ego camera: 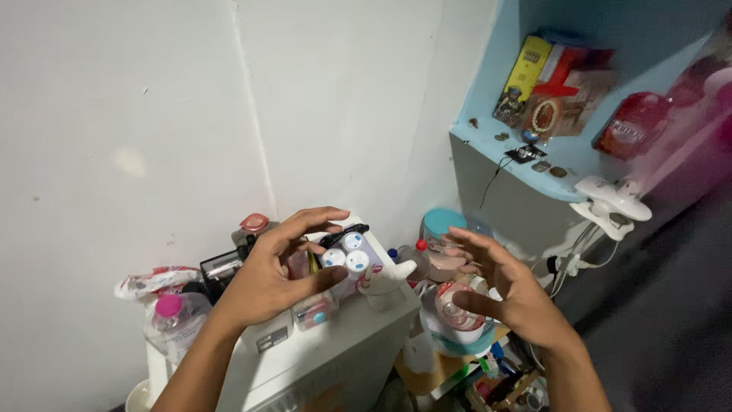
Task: The person repeatedly picks up small items from a black tray and places them on a white cabinet. Items handled include small white jars, a clear plastic box, a white mask, and a black cable. The person moves each item one at a time from the tray to the cabinet.
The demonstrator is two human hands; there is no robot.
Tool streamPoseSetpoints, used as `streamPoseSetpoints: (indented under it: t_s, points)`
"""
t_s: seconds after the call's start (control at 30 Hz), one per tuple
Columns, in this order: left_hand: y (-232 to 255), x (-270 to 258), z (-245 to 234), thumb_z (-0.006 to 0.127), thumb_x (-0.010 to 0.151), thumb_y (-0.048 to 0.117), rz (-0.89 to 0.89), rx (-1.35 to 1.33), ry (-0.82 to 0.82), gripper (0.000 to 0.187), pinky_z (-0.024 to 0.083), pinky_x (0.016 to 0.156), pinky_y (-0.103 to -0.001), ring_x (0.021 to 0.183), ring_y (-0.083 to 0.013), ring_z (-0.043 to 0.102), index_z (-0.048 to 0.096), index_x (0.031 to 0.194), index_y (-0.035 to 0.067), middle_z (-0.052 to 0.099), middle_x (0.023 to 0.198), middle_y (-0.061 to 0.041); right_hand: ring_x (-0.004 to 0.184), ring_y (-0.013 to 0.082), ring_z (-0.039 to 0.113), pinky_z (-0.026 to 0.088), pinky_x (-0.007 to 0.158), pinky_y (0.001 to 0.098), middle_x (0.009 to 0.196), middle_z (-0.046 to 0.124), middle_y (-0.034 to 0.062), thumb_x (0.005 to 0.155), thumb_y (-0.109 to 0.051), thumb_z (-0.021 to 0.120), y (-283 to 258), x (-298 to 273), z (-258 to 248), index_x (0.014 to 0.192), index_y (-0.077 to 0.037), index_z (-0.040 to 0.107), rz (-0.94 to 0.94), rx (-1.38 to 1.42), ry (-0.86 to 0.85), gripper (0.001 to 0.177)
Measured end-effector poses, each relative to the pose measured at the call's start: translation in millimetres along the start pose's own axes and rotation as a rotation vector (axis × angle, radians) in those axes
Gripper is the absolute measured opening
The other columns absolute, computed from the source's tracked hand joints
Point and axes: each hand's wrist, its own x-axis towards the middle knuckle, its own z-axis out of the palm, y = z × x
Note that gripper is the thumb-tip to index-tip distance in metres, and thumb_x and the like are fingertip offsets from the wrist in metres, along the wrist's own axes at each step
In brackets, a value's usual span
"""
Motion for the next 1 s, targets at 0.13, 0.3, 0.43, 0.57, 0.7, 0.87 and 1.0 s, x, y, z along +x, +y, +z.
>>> streamPoseSetpoints:
  t_s: [0.13, 0.3, 0.43, 0.57, 0.7, 0.87, 1.0]
  points:
    - [0, -14, 9, 0.083, 0.077, 0.014, -0.014, -0.064, 0.022, 0.060, 0.052, 0.094, -0.034, 0.122, -0.0168, 0.062, 0.066, 0.135, 0.012, 0.065, 0.137, -0.005, 0.139, 0.0276, 0.050, 0.044, 0.113, 0.0458, 0.152, 0.052, 0.0092, 0.073, 0.007, 0.078, 5, -11, 3, 0.149, -0.011, 0.048, -0.020, 0.065, 0.020, 0.084]
    - [3, -41, 13, 0.081, 0.078, 0.015, -0.035, -0.017, 0.009, 0.060, 0.052, 0.096, -0.031, 0.119, -0.0145, 0.062, 0.066, 0.136, 0.013, 0.067, 0.134, -0.005, 0.136, 0.0272, 0.056, 0.051, 0.108, 0.0464, 0.145, 0.059, 0.0098, 0.073, 0.006, 0.077, 5, -34, 20, 0.147, -0.013, 0.051, 0.152, 0.084, 0.063, 0.081]
    - [16, -59, 13, 0.084, 0.078, 0.017, -0.041, 0.003, 0.005, 0.059, 0.051, 0.094, -0.030, 0.111, -0.0155, 0.062, 0.068, 0.134, 0.013, 0.068, 0.136, -0.003, 0.141, 0.0234, 0.050, 0.044, 0.115, 0.0429, 0.150, 0.056, 0.0070, 0.071, 0.006, 0.078, -12, -60, 32, 0.146, -0.012, 0.052, 0.102, -0.008, 0.071, 0.081]
    - [24, -83, 6, 0.085, 0.079, 0.020, 0.023, -0.021, -0.027, 0.061, 0.050, 0.095, -0.030, 0.118, -0.0146, 0.062, 0.065, 0.136, 0.013, 0.068, 0.134, -0.004, 0.139, 0.0259, 0.052, 0.044, 0.115, 0.0447, 0.145, 0.058, 0.0118, 0.075, 0.003, 0.079, -23, -83, 48, 0.148, -0.011, 0.050, 0.033, 0.026, 0.076, 0.080]
    - [29, -119, -10, 0.086, 0.079, 0.020, 0.028, -0.034, -0.007, 0.060, 0.050, 0.098, -0.031, 0.122, -0.0154, 0.060, 0.067, 0.135, 0.013, 0.065, 0.141, -0.003, 0.139, 0.0274, 0.053, 0.044, 0.112, 0.0456, 0.145, 0.060, 0.0130, 0.075, -0.002, 0.078, -34, -105, 81, 0.148, -0.009, 0.051, -0.004, -0.011, 0.102, 0.078]
    - [34, -180, -51, 0.083, 0.082, 0.022, 0.026, -0.061, -0.053, 0.059, 0.050, 0.100, -0.033, 0.126, -0.0164, 0.061, 0.065, 0.138, 0.014, 0.066, 0.138, -0.005, 0.138, 0.0303, 0.053, 0.044, 0.113, 0.0472, 0.149, 0.056, 0.0136, 0.080, -0.011, 0.078, -55, -139, 148, 0.150, -0.005, 0.048, -0.068, -0.038, 0.122, 0.076]
    - [46, -234, -92, 0.082, 0.082, 0.023, 0.084, -0.071, -0.054, 0.059, 0.052, 0.097, -0.033, 0.127, -0.0169, 0.061, 0.065, 0.137, 0.013, 0.065, 0.141, -0.005, 0.138, 0.0312, 0.054, 0.046, 0.113, 0.0485, 0.148, 0.057, 0.0149, 0.080, -0.013, 0.079, -81, -167, 216, 0.150, -0.005, 0.049, -0.051, -0.059, 0.160, 0.076]
